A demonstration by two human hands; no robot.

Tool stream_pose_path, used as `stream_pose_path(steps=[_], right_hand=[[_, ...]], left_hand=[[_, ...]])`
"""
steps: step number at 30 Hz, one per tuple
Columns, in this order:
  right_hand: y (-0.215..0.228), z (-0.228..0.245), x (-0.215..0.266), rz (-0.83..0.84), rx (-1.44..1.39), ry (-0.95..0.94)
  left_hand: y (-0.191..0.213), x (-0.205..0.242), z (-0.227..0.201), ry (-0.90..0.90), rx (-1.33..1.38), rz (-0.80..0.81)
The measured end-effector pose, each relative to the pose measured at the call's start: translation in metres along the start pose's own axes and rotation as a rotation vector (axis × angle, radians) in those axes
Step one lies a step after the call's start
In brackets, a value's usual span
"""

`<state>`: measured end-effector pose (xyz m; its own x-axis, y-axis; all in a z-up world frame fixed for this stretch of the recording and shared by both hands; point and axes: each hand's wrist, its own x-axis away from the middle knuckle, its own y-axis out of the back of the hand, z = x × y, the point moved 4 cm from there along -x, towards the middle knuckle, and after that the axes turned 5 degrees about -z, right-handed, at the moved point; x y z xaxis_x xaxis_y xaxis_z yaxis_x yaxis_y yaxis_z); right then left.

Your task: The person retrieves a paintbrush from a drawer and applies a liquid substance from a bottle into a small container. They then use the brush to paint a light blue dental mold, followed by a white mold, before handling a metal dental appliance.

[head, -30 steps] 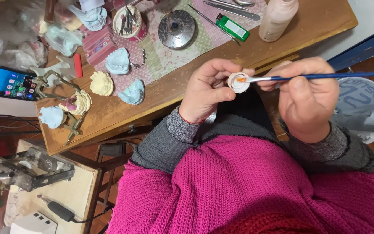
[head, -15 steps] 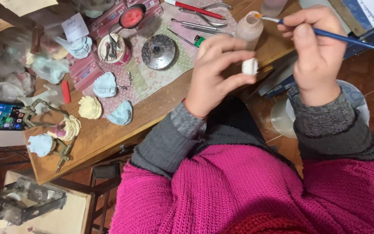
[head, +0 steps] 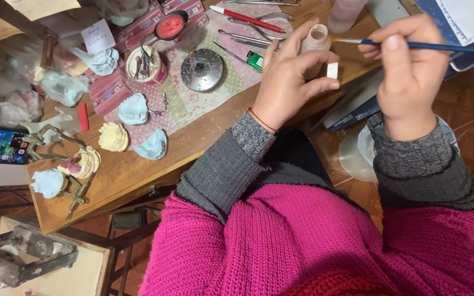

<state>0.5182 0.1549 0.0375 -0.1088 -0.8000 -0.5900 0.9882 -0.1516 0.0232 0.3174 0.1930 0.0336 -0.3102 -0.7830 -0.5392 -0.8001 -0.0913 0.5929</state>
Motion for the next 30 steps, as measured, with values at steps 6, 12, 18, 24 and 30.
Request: stream_pose_path(steps=[6, 12, 18, 24, 30], right_hand=[[-0.010, -0.003, -0.010, -0.039, -0.133, 0.061], [-0.013, -0.011, -0.005, 0.003, -0.041, 0.049], [0.004, -0.009, 0.000, -0.043, 0.026, 0.082], [-0.008, -0.011, 0.000, -0.153, -0.050, 0.079], [-0.067, -0.003, 0.007, -0.011, 0.378, 0.293]], left_hand=[[-0.001, 0.001, -0.002, -0.006, 0.002, 0.008], [0.001, 0.001, -0.001, 0.008, -0.016, 0.014], [-0.003, 0.003, 0.003, 0.008, -0.008, 0.020], [0.009, 0.006, 0.006, 0.002, 0.111, 0.043], [0.050, 0.024, 0.012, 0.066, 0.399, -0.027]])
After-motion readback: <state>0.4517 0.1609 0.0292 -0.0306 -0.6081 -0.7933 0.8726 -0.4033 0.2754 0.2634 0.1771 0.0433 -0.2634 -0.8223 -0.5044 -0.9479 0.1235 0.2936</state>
